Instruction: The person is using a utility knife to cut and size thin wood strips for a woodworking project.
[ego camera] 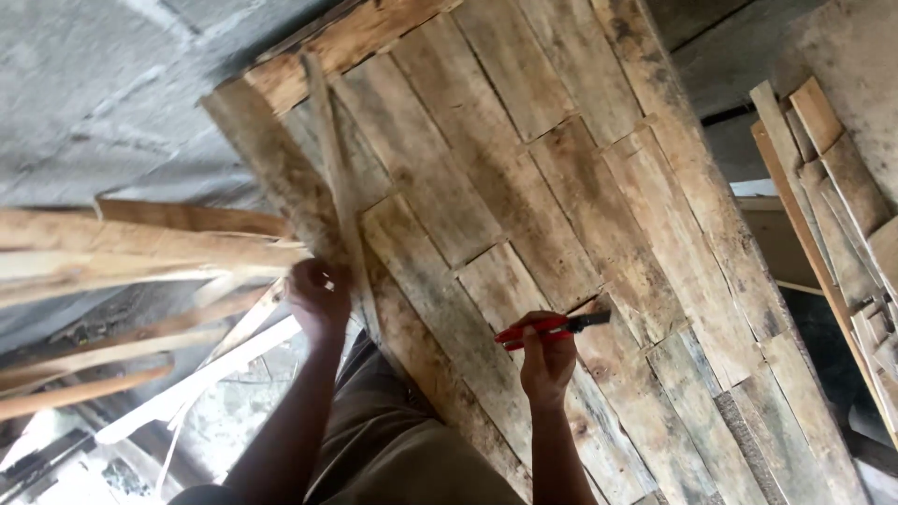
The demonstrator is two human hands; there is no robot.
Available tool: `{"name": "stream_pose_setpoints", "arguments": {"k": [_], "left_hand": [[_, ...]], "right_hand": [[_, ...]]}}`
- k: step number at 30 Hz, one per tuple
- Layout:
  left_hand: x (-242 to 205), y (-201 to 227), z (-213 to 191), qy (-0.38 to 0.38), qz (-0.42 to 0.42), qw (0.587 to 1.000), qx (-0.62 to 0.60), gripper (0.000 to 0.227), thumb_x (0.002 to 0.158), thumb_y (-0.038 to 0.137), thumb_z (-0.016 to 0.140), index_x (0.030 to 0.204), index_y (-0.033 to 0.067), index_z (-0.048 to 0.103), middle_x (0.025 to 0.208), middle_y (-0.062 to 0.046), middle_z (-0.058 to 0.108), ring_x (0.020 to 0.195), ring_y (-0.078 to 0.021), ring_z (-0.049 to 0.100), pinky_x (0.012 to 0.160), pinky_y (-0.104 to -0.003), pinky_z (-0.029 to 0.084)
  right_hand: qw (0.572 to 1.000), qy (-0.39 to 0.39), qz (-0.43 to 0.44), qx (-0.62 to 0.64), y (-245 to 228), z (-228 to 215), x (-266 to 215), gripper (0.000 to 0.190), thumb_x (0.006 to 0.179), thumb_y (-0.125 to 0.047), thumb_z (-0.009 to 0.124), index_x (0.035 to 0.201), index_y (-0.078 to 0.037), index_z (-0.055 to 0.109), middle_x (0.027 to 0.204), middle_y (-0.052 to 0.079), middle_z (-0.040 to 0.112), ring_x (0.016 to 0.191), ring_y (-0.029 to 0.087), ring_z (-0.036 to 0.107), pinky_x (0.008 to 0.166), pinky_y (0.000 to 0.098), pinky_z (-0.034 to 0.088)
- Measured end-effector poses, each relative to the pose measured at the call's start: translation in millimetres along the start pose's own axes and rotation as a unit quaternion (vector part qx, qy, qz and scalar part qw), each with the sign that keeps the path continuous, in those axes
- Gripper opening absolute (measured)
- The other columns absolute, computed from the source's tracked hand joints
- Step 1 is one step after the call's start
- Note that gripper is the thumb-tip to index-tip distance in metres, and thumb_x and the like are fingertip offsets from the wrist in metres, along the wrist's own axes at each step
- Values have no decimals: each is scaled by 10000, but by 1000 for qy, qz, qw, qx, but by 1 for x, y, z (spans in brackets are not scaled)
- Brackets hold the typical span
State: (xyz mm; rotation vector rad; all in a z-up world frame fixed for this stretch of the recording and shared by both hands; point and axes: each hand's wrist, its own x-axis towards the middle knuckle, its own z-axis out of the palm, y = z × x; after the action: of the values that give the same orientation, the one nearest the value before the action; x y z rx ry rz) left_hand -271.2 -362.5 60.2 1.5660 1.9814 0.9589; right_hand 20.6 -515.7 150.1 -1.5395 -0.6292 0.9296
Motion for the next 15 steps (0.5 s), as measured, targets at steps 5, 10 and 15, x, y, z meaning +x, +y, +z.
{"name": "stream_pose_setpoints", "arguments": {"k": [5, 10, 15], "left_hand": [[-43, 31, -18, -52, -101, 991, -68, 386, 788, 184, 867, 1024, 58, 589, 956, -88, 635, 741, -234, 644, 672, -390, 546], [-49, 26, -19, -62, -89, 994, -10, 484, 726, 177, 889, 1053, 75, 547, 1023, -98, 607, 746, -244, 651, 683, -419, 538], [-54, 15, -13, -51, -91, 995, 1, 506, 704, 172, 891, 1067, 76, 552, 1059, -127, 613, 751, -296, 652, 683, -431, 533]], "right_hand": [[1000, -21, 8, -6, 0, 6, -11, 132, 1051, -83, 555, 1161, -20, 592, 883, 106, 691, 679, 161, 671, 571, 277, 549], [999, -7, 44, -28, 13, -6, -28, 161, 1037, -87, 549, 1189, -39, 574, 807, 94, 685, 565, 120, 571, 475, 245, 426], [999, -17, 21, -40, 11, -16, -44, 158, 1046, -78, 535, 1195, -37, 569, 781, 74, 650, 637, 132, 611, 512, 260, 434]]}}
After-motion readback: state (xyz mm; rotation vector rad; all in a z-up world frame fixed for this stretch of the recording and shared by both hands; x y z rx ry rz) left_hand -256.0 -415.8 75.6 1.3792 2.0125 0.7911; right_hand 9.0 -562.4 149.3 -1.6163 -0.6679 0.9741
